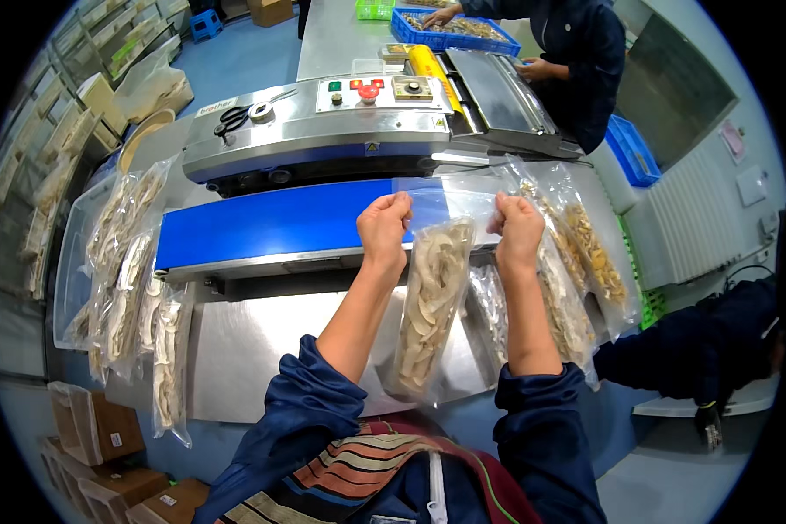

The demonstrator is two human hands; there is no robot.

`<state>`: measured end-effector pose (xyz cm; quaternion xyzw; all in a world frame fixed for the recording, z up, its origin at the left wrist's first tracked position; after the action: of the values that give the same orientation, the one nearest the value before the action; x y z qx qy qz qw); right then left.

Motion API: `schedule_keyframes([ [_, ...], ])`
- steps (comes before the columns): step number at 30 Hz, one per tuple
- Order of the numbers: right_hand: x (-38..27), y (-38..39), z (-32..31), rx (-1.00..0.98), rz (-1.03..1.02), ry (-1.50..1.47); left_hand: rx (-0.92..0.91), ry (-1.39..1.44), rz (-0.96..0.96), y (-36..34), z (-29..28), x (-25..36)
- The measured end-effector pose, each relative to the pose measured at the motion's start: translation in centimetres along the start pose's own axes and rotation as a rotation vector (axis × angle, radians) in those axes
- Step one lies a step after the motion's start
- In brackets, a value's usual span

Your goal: The person places dried food items into clear plastic bags and seals them using a heat-sealing machine. They handle various dried goods, including white strips and yellow pieces, placing them into bags and arranging the sealed packages into a large plastic bin.

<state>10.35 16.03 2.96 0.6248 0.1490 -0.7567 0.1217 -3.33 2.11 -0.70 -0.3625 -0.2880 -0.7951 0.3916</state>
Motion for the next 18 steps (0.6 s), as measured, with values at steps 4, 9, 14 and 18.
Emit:
schedule_keyframes([
  [4, -1.0, -3.5, -0.8, 0.043, 0.056, 0.025, 0.045, -0.025, -0.059, -2.2, 2.9, -0.4],
  [9, -0.6, -8.4, -2.8, 0.101, 0.123, 0.073, 0.072, -0.008, -0.257, -5.8, 5.9, -3.7],
  [14, 1.5, -13.0, -5.0, 0.152, 0.199, 0.123, 0.178, 0.034, -0.353, -9.2, 8.1, -7.6],
  [18, 3.8, -16.0, -5.9, 0.124, 0.247, 0.207, 0.218, 0.013, -0.345, -11.3, 8.7, -9.6],
])
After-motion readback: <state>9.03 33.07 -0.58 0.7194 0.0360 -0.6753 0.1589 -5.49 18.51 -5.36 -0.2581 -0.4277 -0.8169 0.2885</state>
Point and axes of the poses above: each hand's wrist, its own y-axis away from the middle knuckle, its own z-axis out of the palm, x = y × z, the point moved 4 cm from there along -y, towards the middle knuckle, and after that the axes turned 3 degrees about y, right-handed, at the moved point
